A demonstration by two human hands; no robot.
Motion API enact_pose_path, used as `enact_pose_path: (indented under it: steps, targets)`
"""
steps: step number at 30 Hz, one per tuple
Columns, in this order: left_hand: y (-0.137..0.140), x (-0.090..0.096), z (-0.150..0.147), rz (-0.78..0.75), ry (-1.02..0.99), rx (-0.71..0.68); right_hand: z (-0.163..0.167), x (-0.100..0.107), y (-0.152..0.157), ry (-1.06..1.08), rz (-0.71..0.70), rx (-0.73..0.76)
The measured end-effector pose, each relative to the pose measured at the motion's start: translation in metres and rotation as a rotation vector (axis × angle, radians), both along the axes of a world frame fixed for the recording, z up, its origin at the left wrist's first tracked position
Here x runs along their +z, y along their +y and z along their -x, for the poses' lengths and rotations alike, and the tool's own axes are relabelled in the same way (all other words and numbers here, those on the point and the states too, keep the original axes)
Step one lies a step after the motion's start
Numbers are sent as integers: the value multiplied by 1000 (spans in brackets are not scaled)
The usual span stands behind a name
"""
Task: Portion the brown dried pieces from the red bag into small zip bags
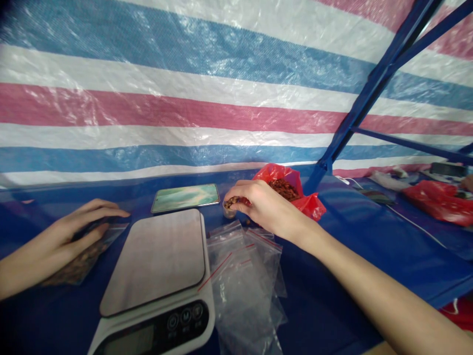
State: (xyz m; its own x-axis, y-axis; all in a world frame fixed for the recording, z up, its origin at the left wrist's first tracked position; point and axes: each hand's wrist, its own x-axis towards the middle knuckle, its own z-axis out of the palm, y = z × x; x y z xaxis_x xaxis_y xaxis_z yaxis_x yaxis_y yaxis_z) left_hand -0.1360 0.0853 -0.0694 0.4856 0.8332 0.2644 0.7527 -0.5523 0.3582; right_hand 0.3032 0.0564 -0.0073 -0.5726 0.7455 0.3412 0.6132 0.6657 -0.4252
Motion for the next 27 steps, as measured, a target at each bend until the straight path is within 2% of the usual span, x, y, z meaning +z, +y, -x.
enact_pose_path:
  steps: [8, 13, 19, 23, 27]
  targets:
    - [-3, 4, -4, -5, 5, 12, -1, -3, 4, 39, -18, -38]
    - [-7, 5, -8, -5, -19, 16, -4, 0, 4, 125, 1, -13]
    - [-7, 6, -7, 7, -27, 16, -15, -2, 9, 128, -19, -129]
    - [-3, 6, -3, 4, 3, -9, -15, -11, 14, 119, 60, -134]
    - [-3, 5, -3, -15, 11, -1, -15, -8, 12, 118, 10, -150]
